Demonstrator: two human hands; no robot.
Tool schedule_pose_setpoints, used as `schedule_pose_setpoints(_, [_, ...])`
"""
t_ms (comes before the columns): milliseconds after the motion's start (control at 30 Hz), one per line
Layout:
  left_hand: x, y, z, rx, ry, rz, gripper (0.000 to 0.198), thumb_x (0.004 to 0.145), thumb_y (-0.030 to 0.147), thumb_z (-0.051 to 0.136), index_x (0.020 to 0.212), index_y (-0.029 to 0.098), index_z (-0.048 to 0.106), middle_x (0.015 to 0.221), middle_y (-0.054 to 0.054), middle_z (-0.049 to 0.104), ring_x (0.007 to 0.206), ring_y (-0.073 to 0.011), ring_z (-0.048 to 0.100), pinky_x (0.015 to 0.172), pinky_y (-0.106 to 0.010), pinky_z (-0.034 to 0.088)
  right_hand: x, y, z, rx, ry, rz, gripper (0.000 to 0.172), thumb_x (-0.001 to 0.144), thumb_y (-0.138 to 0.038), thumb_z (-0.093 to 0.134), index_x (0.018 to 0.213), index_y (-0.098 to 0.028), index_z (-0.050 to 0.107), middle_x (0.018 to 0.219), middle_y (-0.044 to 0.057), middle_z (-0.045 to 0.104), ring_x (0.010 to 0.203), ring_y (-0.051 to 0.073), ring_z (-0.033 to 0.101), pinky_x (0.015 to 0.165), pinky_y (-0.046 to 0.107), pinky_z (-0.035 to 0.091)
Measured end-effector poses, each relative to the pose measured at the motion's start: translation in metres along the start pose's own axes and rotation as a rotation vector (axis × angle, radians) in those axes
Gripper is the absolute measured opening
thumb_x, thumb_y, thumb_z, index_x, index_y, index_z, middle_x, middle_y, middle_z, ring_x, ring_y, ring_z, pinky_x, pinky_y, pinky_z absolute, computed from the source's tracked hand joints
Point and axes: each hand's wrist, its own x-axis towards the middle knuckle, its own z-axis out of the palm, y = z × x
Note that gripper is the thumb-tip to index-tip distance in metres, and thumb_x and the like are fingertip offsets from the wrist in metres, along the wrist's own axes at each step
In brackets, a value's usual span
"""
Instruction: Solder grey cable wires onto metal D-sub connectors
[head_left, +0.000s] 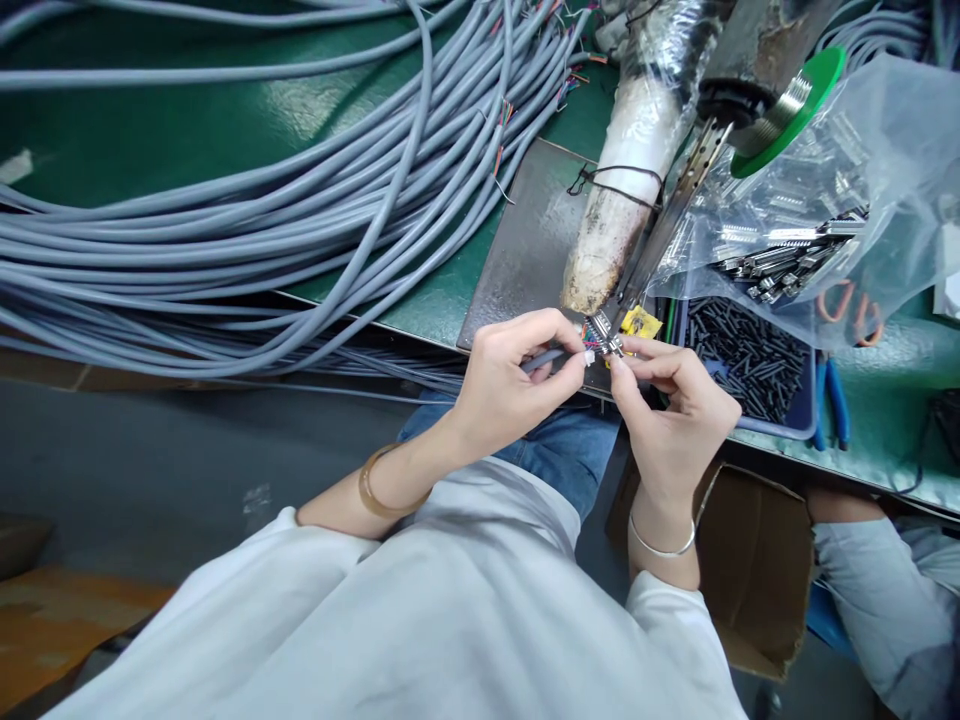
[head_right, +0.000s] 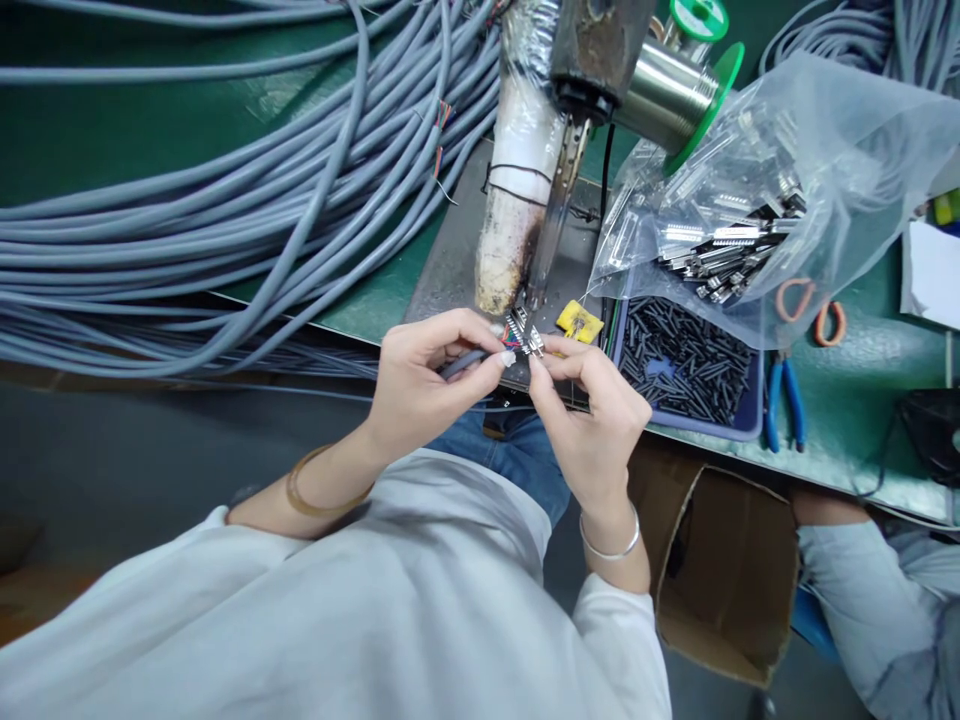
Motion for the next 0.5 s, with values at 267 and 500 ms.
schedule_pose_setpoints(267, [0.0029,0.0030,0.0006,0.034,0.030,0.037,0.008,0.082,0.010,0.069,0.078,0.016,0.065,0.074,0.000,0.065,0.054,-0.0056,0.046,0.049,-0.020,0.035,0.0070,-0.0023,0.0017,-0.072,0.021,-0.078,0.010,0.086,-0.021,0.076,0.080,-0.024,0.069,0.090,-0.002,0.079,0.087,0.016,0.077,0.074,0.029,0.065])
schedule_pose_setpoints(500, [0.0036,0.0019,-0.0020,-0.003,-0.006,0.010,0.006,0.083,0.015,0.070,0.078,0.016,0.066,0.077,-0.002,0.067,0.057,-0.0074,0.052,0.050,-0.021,0.039,0.0050,-0.0029,-0.0002,-0.074,0.003,-0.091,0.010,0.087,-0.021,0.075,0.080,-0.024,0.068,0.092,-0.001,0.079,0.087,0.017,0.077,0.076,0.030,0.065])
